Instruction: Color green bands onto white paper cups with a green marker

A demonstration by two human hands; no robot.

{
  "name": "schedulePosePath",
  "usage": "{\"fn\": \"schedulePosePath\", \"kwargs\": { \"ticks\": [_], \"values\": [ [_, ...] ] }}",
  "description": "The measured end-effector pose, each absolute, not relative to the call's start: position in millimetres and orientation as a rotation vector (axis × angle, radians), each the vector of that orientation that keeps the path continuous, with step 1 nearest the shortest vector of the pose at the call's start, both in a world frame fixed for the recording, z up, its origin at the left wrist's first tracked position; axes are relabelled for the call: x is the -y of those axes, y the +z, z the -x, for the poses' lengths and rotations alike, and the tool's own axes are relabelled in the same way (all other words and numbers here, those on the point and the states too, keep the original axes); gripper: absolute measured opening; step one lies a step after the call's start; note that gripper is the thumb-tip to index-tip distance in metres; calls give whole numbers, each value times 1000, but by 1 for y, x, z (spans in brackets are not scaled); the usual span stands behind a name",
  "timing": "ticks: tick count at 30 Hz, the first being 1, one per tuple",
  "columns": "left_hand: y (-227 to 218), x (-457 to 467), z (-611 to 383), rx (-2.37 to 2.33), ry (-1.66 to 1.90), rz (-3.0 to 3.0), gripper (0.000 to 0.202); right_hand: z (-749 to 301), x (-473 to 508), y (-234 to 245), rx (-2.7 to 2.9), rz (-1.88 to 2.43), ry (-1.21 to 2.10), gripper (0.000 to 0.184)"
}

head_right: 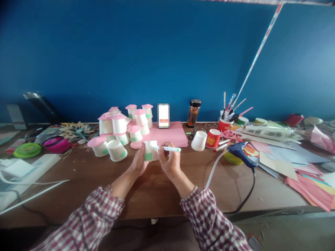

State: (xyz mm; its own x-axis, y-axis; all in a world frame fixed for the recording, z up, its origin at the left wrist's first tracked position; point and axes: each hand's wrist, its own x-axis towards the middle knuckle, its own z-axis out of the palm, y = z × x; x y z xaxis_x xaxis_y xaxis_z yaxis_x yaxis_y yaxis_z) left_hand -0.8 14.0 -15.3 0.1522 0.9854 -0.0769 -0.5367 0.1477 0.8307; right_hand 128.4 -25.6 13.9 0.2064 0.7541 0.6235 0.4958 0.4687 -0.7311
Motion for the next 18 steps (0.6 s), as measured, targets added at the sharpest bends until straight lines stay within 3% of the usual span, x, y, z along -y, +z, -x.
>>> {"fn": "schedulePosePath", "kwargs": {
  "ticks": [18],
  "values": [
    [-17, -14, 1, -740, 1264, -861, 53, -128, 26, 12, 1496, 1171, 299, 13]
  ]
}}
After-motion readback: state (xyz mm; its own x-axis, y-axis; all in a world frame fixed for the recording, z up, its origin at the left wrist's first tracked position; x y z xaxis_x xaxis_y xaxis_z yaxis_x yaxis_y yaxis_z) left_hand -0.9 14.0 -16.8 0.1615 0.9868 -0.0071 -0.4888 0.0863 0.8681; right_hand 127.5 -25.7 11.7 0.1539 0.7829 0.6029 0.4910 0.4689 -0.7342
